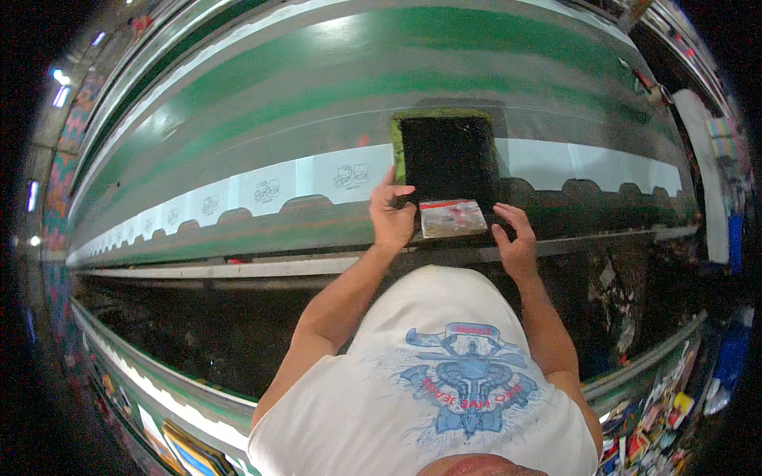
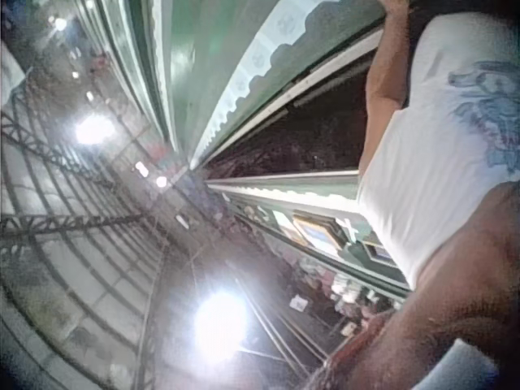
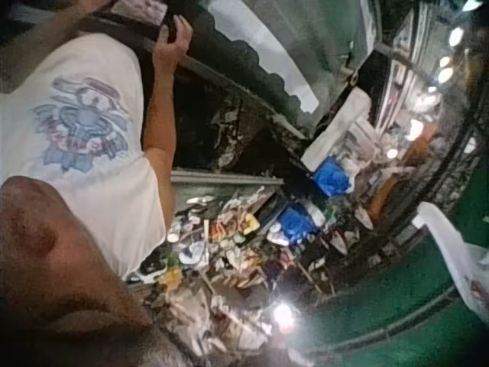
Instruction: The person holds a screen printing frame and uses a squeegee to spread ink across the mesh. They repeatedly pull the squeegee across the screen to distribute the ink evenly over the stencil area.
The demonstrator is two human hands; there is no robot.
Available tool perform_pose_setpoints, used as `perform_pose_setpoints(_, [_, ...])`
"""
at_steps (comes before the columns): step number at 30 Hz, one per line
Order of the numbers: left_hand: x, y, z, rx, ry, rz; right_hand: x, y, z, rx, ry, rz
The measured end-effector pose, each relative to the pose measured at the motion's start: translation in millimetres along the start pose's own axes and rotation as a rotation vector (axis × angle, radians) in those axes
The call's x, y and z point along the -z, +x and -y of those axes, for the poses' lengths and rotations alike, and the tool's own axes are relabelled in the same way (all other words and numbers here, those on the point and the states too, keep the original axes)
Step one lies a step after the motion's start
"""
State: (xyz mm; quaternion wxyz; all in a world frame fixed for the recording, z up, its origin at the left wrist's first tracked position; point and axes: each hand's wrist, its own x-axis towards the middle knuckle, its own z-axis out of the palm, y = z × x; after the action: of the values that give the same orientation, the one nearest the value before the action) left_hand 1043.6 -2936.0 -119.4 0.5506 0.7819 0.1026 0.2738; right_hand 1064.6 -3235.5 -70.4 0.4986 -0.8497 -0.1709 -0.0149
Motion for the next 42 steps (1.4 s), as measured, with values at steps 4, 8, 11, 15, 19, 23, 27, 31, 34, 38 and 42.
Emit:
perform_pose_setpoints(4, [-17.8,-0.9,-3.6,0.144,-0.034,0.02,21.7,4.2,-18.4,0.079,-0.008,0.029])
perform_pose_setpoints(8, [-24.5,-2.8,8.7,0.17,-0.118,0.023,36.2,17.6,-12.0,0.256,-0.142,0.07])
perform_pose_setpoints(11, [-23.7,-4.7,8.0,0.2,-0.073,0.03,34.3,23.4,5.3,0.425,-0.198,0.173])
perform_pose_setpoints(15, [-19.9,-0.2,1.6,0.261,-0.044,0.051,13.2,40.5,26.8,0.593,-0.272,0.343])
perform_pose_setpoints(19, [-20.9,1.1,8.2,0.266,-0.043,0.058,-3.8,58.5,22.0,0.635,-0.405,0.439])
perform_pose_setpoints(23, [-23.5,-2.8,11.9,0.17,0.066,0.042,4.1,91.3,31.9,0.604,-0.457,0.591])
perform_pose_setpoints(27, [-27.4,-5.5,6.2,0.19,0.038,0.009,11.0,146.9,36.6,0.474,-0.381,0.717])
perform_pose_setpoints(31, [-28.8,-8.5,12.5,0.125,0.014,-0.001,-7.7,199.1,26.0,0.465,-0.431,0.646])
perform_pose_setpoints(34, [-37.5,-9.9,35.2,0.024,0.08,0.013,-23.8,224.0,11.2,0.442,-0.444,0.456])
perform_pose_setpoints(38, [-33.2,-7.1,21.7,0.065,0.083,0.043,-36.1,224.2,1.8,0.418,-0.491,0.367])
perform_pose_setpoints(42, [-33.6,-11.0,29.5,0.116,-0.135,0.009,-44.5,187.6,9.2,0.512,-0.572,0.384])
